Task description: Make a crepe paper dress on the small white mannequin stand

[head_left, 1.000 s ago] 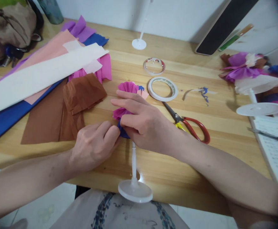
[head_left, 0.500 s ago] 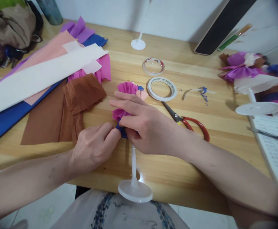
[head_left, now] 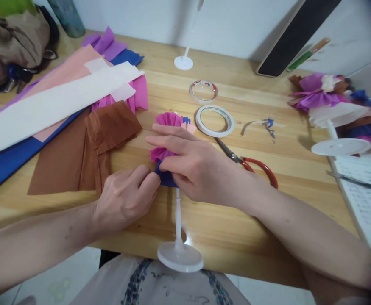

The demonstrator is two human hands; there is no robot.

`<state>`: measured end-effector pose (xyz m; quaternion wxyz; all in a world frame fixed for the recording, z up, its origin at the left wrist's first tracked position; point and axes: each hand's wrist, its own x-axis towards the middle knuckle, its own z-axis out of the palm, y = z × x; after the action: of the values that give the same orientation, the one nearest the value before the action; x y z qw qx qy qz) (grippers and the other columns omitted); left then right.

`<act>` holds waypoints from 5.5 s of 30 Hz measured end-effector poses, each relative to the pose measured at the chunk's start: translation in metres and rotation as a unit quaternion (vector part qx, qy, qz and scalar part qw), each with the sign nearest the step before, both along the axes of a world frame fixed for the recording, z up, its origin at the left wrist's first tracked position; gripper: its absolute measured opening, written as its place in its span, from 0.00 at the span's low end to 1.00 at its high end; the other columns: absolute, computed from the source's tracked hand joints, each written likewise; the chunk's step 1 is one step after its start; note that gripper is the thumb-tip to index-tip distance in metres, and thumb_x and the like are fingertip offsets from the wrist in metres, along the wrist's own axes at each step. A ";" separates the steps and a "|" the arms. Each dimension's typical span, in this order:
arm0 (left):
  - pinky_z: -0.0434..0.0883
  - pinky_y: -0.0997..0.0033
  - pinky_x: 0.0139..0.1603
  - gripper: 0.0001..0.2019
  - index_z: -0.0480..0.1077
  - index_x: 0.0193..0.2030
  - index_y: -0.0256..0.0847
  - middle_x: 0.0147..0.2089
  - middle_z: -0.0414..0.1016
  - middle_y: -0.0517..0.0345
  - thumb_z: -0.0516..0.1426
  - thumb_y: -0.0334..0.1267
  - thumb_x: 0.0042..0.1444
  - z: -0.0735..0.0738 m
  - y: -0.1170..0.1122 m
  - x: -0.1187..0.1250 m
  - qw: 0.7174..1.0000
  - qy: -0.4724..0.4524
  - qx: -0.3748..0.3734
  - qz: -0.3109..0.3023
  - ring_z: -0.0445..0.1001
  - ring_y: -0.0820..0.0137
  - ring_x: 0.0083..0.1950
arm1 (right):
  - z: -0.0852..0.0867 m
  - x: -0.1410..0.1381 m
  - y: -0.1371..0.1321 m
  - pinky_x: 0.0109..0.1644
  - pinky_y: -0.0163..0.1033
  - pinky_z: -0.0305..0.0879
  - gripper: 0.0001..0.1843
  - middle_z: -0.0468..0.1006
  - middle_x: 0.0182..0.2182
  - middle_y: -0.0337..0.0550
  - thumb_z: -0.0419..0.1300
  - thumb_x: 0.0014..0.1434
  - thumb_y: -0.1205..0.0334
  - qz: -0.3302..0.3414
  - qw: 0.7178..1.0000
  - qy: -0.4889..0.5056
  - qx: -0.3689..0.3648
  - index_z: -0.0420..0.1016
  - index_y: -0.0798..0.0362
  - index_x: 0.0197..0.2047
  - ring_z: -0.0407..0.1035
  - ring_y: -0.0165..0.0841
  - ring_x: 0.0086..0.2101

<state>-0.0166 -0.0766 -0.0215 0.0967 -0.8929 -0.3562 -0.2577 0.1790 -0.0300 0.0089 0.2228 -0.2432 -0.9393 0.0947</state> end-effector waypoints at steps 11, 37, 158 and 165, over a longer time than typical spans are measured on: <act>0.54 0.68 0.19 0.08 0.64 0.29 0.40 0.24 0.65 0.62 0.53 0.33 0.60 0.000 0.001 0.003 0.998 0.023 0.000 0.050 0.63 0.72 0.22 | 0.014 0.004 0.004 0.62 0.47 0.69 0.17 0.79 0.51 0.41 0.52 0.54 0.78 -0.068 0.987 0.127 -0.065 0.78 0.48 0.33 0.68 0.38 0.59; 0.59 0.72 0.20 0.14 0.63 0.24 0.40 0.20 0.66 0.62 0.53 0.25 0.61 0.005 0.001 -0.002 0.999 -0.003 0.041 -0.016 0.60 0.73 0.21 | 0.013 0.006 0.005 0.59 0.48 0.70 0.16 0.80 0.50 0.41 0.55 0.58 0.74 -0.095 0.978 0.137 -0.125 0.82 0.48 0.35 0.71 0.38 0.55; 0.48 0.82 0.16 0.21 0.64 0.24 0.37 0.20 0.60 0.69 0.67 0.50 0.48 0.046 0.011 0.004 0.365 -0.619 -0.695 0.004 0.49 0.86 0.15 | 0.008 -0.014 -0.028 0.18 0.26 0.58 0.09 0.69 0.21 0.32 0.52 0.58 0.71 -0.199 0.808 0.133 -0.539 0.63 0.53 0.27 0.66 0.23 0.16; 0.50 0.83 0.17 0.23 0.58 0.22 0.38 0.17 0.61 0.69 0.68 0.45 0.48 0.036 0.017 0.014 0.373 -0.646 -0.666 0.010 0.50 0.85 0.15 | 0.009 -0.013 -0.026 0.19 0.27 0.59 0.09 0.69 0.19 0.32 0.53 0.58 0.72 -0.193 0.824 0.107 -0.522 0.63 0.53 0.27 0.66 0.24 0.16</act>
<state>-0.0024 -0.0598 0.0143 -0.7865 -0.2272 -0.3758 -0.4341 0.1657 -0.0556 0.0179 0.1755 -0.4878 -0.6540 0.5510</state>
